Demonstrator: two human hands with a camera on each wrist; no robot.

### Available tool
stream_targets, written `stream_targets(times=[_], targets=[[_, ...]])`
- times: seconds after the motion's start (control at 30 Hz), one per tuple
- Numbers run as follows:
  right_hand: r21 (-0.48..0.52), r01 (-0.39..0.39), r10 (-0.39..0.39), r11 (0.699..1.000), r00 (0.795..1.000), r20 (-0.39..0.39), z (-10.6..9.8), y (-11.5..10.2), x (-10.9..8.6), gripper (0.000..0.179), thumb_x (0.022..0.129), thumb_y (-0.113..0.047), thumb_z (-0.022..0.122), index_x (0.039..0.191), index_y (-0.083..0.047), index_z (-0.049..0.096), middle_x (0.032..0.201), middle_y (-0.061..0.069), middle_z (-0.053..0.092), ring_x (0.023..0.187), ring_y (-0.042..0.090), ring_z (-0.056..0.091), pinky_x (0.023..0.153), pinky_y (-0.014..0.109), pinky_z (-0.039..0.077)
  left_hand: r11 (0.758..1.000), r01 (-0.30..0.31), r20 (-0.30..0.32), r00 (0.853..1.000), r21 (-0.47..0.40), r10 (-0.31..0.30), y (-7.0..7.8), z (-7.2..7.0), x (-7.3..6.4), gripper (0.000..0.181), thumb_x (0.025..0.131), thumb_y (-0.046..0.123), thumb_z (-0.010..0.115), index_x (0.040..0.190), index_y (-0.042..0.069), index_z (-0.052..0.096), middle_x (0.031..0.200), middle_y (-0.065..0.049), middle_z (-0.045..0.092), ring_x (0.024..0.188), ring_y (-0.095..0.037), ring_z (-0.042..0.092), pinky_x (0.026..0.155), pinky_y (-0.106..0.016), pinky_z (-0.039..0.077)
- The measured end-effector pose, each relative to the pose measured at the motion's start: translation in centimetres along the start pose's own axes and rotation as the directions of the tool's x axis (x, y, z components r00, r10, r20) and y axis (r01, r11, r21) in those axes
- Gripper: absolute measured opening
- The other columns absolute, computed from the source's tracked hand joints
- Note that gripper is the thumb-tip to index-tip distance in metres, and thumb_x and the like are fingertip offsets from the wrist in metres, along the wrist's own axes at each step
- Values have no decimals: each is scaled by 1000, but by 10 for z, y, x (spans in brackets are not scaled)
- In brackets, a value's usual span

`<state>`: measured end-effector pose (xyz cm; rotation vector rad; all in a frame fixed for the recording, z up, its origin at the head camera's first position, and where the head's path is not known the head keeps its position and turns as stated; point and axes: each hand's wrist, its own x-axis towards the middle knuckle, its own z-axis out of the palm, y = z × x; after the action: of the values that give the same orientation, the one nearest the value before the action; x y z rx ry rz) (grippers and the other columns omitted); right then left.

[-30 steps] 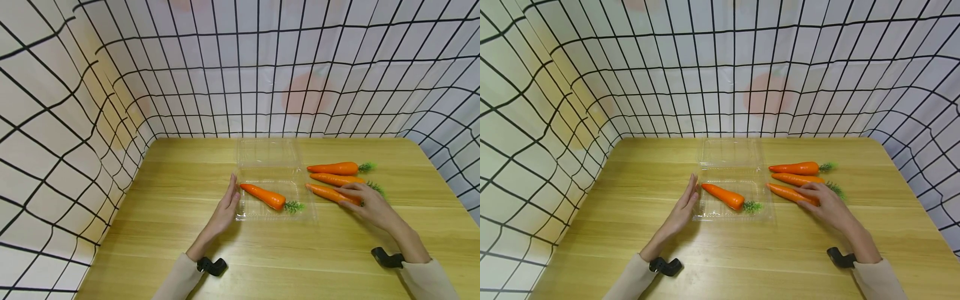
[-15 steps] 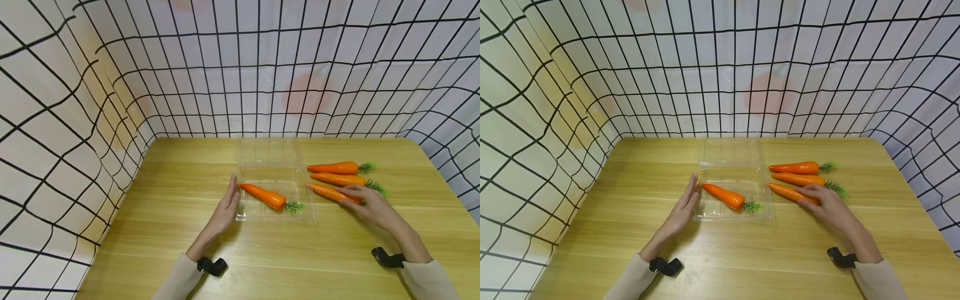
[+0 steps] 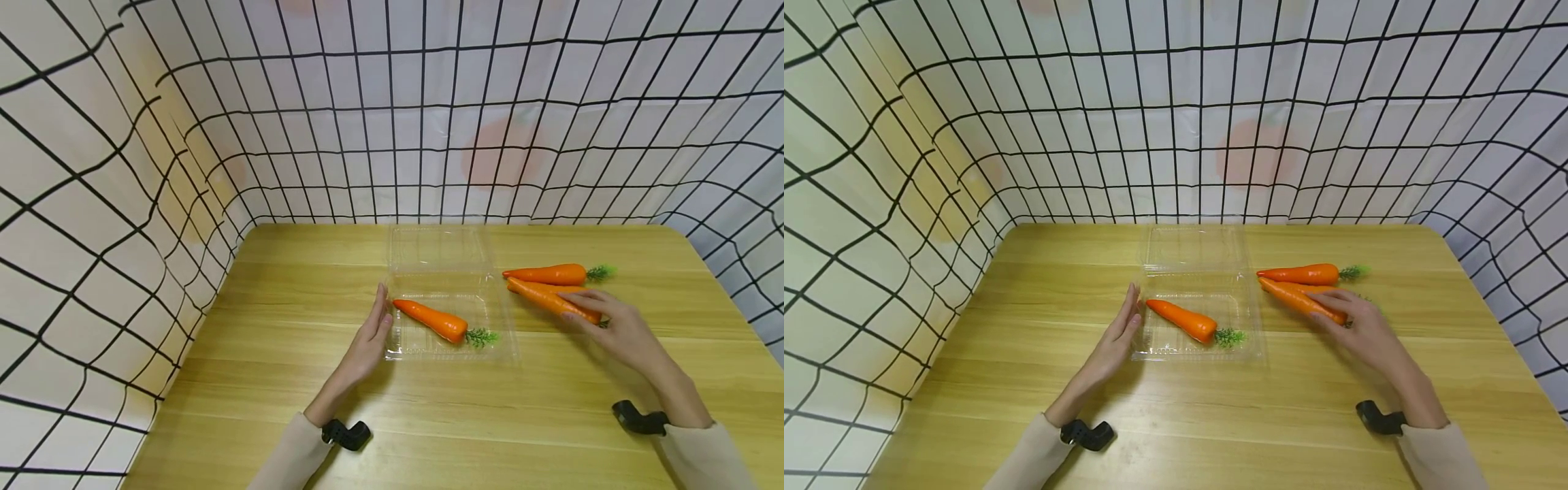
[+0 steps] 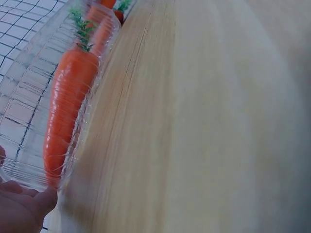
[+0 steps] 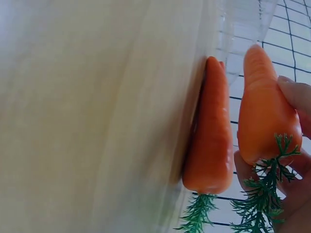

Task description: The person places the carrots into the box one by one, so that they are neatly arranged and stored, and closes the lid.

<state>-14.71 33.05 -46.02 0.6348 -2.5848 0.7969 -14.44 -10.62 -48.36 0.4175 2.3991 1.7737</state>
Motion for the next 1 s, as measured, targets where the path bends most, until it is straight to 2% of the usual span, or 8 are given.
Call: stream_targets(times=[0.17, 0.33, 0.57, 0.8, 1.0], targets=[[28, -23, 24, 999, 999, -48, -2, -2, 6, 49, 83, 5, 81, 129, -11, 74, 118, 15, 72, 107, -21, 44, 81, 3, 38, 1000, -2, 4, 1000, -3, 2, 2, 0, 0, 63, 115, 14, 30, 167, 12, -5, 176, -10, 0, 161, -34, 15, 130, -52, 17], [33, -1, 4, 999, 996, -93, -3, -4, 15, 49, 82, 5, 81, 129, -8, 74, 118, 18, 72, 111, -22, 43, 88, -1, 36, 1000, 1, 3, 1000, -5, -1, 4, 0, -1, 63, 115, 15, 30, 167, 13, -5, 176, -8, 0, 160, -34, 15, 130, -51, 17], [21, 33, -30, 999, 993, -116, -8, -11, 25, 47, 80, 8, 82, 125, -3, 75, 111, 17, 71, 97, -14, 46, 65, 8, 39, 1000, -3, 8, 1000, -10, 3, 4, 0, 0, 63, 115, 16, 30, 167, 14, -5, 176, -7, -1, 161, -34, 14, 130, -51, 17], [42, 57, -53, 998, 994, -96, -5, -21, 35, 52, 79, 9, 82, 127, -8, 75, 116, 14, 72, 102, -14, 49, 76, 7, 39, 1000, -2, 14, 1000, -13, 2, 2, 0, 1, 63, 115, 14, 29, 167, 13, -5, 175, -8, -2, 161, -34, 13, 130, -51, 17], [73, 101, -96, 992, 993, -61, 4, -32, 45, 50, 79, 8, 83, 125, -10, 76, 118, 12, 72, 101, -10, 52, 71, 8, 41, 1000, 1, 12, 1000, -14, -1, 3, -1, -1, 63, 115, 14, 30, 167, 13, -5, 176, -7, -1, 161, -33, 14, 130, -50, 17]])
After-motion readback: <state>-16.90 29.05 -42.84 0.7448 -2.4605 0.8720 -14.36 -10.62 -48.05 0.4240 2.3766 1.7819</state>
